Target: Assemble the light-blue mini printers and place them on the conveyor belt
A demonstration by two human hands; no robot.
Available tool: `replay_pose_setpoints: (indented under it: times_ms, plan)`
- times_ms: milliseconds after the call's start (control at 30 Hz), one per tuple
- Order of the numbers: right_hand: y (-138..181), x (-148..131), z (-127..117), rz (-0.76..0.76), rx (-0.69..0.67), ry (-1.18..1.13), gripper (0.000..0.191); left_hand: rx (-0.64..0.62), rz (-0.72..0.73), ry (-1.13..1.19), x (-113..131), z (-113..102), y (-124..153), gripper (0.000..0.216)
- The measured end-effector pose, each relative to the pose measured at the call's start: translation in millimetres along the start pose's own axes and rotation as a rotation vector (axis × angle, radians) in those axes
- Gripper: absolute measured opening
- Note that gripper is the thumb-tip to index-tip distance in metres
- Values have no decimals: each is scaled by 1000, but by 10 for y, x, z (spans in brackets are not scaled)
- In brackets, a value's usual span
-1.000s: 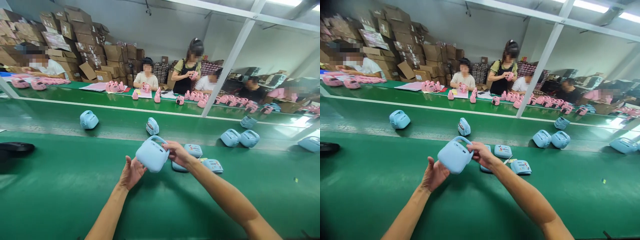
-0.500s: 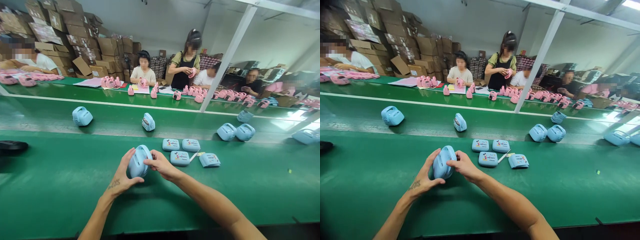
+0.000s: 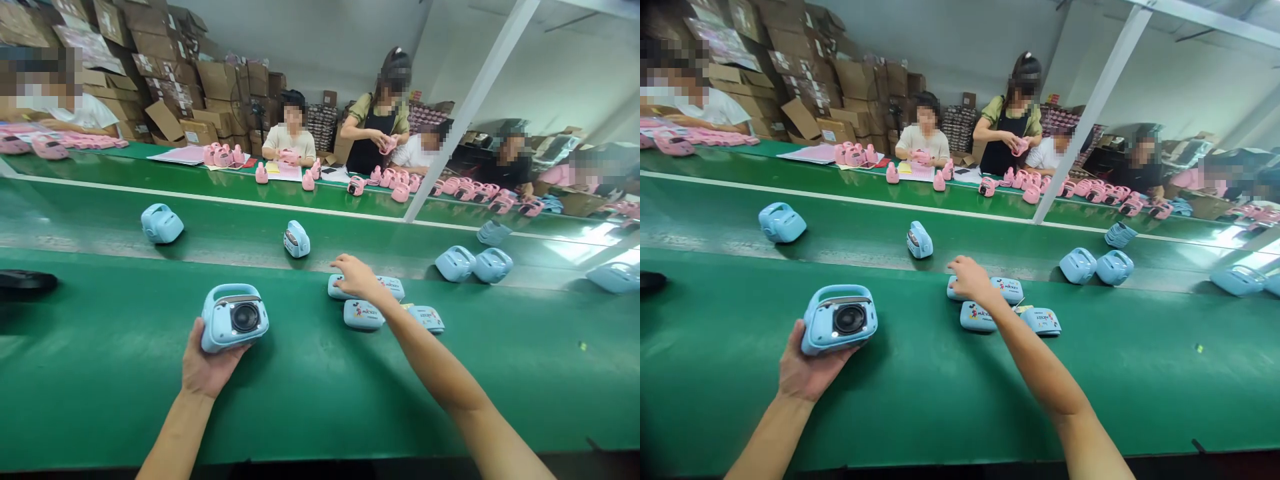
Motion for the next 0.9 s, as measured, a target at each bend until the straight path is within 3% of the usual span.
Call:
replay_pose_setpoints:
  times_ms: [133, 300, 400, 533, 733, 900]
  plan:
    - [-3, 325, 64, 26, -111, 147, 64, -65, -159, 150, 11, 276, -47, 64]
    - [-11, 324, 164, -27, -148, 187, 63, -153, -170, 130, -103, 477, -250, 73]
    - [-26, 311, 179, -43, -149, 212, 66, -179, -185, 124, -241, 442, -346, 70]
    - [-29, 305, 209, -81, -150, 237, 57, -91, -193, 138, -371, 289, -397, 71]
    - [2, 302, 252, -120, -156, 239, 44, -144, -113, 301, -304, 211, -398, 67]
    - [75, 266, 282, -149, -151, 219, 53, 4, -94, 264, -314, 97, -440, 62]
Point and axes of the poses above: each hand's wrist, its own y-axis away from the middle knuckle, its own z-axis out of the palm, x = y × z, the point moved 4 cm from there along -y, towards the middle knuckle, and after that the axes turned 1 degree about z, right-handed, at the moved point
